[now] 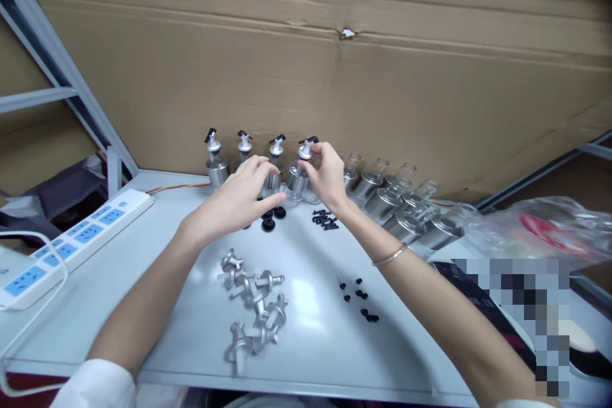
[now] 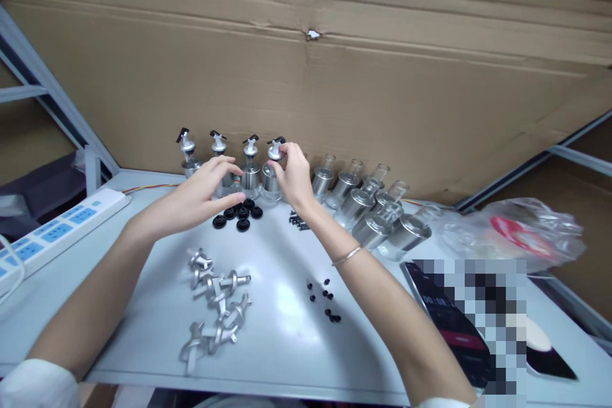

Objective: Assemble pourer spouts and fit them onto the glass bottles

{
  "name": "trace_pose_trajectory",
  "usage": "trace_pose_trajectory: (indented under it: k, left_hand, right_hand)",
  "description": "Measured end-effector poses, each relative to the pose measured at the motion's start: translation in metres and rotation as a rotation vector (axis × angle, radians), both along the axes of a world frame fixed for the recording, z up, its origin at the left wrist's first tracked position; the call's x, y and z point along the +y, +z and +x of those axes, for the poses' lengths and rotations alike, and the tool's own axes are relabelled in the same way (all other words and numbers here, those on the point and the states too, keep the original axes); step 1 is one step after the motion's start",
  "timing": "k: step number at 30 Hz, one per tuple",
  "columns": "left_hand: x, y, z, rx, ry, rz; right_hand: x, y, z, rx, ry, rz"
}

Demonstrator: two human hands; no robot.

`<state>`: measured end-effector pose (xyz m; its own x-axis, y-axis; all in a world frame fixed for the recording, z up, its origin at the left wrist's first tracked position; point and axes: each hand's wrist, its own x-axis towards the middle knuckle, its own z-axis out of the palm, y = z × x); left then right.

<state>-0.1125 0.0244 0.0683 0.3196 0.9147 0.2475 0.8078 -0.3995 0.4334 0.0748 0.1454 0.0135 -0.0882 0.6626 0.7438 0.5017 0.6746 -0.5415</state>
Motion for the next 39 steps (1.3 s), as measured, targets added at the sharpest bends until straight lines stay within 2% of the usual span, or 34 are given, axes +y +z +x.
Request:
trace_pose_trajectory:
  k: [7,13,19,25,29,34,37,39]
  left_hand:
    - [0.003,-0.002,-0.007,-0.017,0.02,-0.022]
    - [0.002,-0.001,-0.006,0.001,0.051,-0.04]
    - [0.01,-0.009,-0.007,0.15,-0.029,-0.229]
    - [0.021,-0.021,-0.008,0.268,-0.12,-0.371]
    - [0.019,-0.022,-0.005,0.293,-0.158,-0.441]
    - [0.0,-0.028,0.009,0.359,-0.225,-0.495]
    - [-0.011,-0.039,0.026,0.422,-0.375,-0.55]
    - [-0.013,-0.047,0.037,0.494,-0.433,-0.551]
  right_hand:
    - [0.021,-0.014,-0.007,-0.001,-0.041,-0.024]
    - [0.028,-0.021,-0.012,-0.021,-0.058,-0.049]
    - [0.029,-0.026,-0.011,-0.051,-0.066,-0.086]
    - [0.023,-0.021,-0.007,-0.1,-0.018,-0.117]
    - [-0.003,-0.018,0.01,-0.116,0.021,-0.134]
    - [-0.069,-0.024,0.043,-0.234,0.199,-0.188]
    - [-0.107,-0.033,0.052,-0.536,0.454,-0.272]
    - [-0.121,-0.039,0.054,-0.696,0.507,-0.307]
